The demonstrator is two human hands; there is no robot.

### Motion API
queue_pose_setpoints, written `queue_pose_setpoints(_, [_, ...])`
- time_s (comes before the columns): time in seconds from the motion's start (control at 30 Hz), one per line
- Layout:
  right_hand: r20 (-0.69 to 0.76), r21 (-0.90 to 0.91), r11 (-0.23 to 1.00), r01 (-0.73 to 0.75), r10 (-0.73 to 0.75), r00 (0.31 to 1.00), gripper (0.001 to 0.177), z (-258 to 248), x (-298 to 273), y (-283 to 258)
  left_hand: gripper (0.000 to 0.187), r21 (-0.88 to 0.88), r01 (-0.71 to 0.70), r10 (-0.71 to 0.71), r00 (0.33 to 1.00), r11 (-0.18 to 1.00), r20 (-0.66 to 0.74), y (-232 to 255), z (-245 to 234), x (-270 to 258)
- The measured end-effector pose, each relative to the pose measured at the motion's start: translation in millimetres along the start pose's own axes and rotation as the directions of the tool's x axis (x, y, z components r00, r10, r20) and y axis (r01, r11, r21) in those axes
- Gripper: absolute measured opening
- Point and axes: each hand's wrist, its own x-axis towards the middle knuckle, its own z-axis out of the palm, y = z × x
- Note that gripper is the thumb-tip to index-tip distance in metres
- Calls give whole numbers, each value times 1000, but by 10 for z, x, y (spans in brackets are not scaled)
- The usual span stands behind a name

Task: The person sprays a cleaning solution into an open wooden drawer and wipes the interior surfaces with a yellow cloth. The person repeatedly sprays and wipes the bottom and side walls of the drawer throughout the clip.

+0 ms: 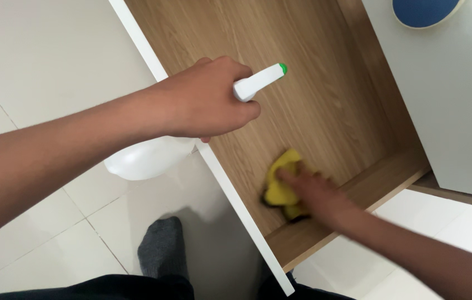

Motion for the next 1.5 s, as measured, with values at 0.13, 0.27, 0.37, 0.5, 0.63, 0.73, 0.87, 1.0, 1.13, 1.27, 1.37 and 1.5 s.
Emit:
queue_pose_setpoints(0.13, [-287, -36, 997, 71, -78, 955, 61, -171, 38, 595, 33, 24, 52, -53, 998, 998, 33, 7, -15, -9])
queue_pose_setpoints(0.27, [-173, -281, 909, -309, 269, 947, 68, -366, 148, 981, 35, 5, 20, -20, 1000, 1000, 12, -13, -13, 18])
queue_pose_setpoints(0.37, [-204, -185, 936, -300, 263, 943, 70, -487, 172, 1136, 36, 7, 19, -19, 1000, 1000, 10, -33, -13, 20])
queue_pose_setpoints(0.5, [-163, -229, 949, -218, 184, 969, 76, -502, 129, 1161, 36, 16, 21, -21, 1000, 1000, -7, -43, -17, 24])
queue_pose_setpoints(0.63, [-113, -373, 915, -150, 116, 987, 92, -398, 52, 965, 37, 13, 9, -9, 1000, 1000, -22, -43, -18, 16])
queue_pose_setpoints(0.73, [-99, -359, 933, -15, -22, 995, 103, -305, 30, 682, 38, 6, 7, -7, 1000, 1000, -24, -35, -5, 22])
queue_pose_setpoints(0.87, [57, -474, 873, 115, -100, 993, 96, -226, 40, 202, 36, -5, 10, -10, 1000, 1000, -29, -24, 18, 27])
queue_pose_setpoints(1.0, [150, -511, 791, 335, -302, 941, 95, -197, 29, -124, 33, 28, 41, -40, 998, 999, -40, -7, 40, 21])
queue_pose_setpoints(1.13, [188, -488, 802, 345, -290, 939, 98, -223, 39, -58, 32, 28, 47, -47, 999, 999, -20, 39, 53, 15])
queue_pose_setpoints(1.27, [129, -563, 787, 251, -216, 968, 95, -291, 52, 291, 29, 75, 122, -122, 993, 990, -3, 121, 37, -23])
queue_pose_setpoints(1.37, [84, -626, 769, 129, -99, 992, 89, -379, 95, 653, 29, 94, 155, -156, 988, 983, 11, 197, 41, -47])
queue_pose_setpoints(1.5, [-75, -707, 707, -24, -42, 996, 84, -448, 99, 1148, 28, 117, 145, -148, 989, 982, 14, 249, 66, -71])
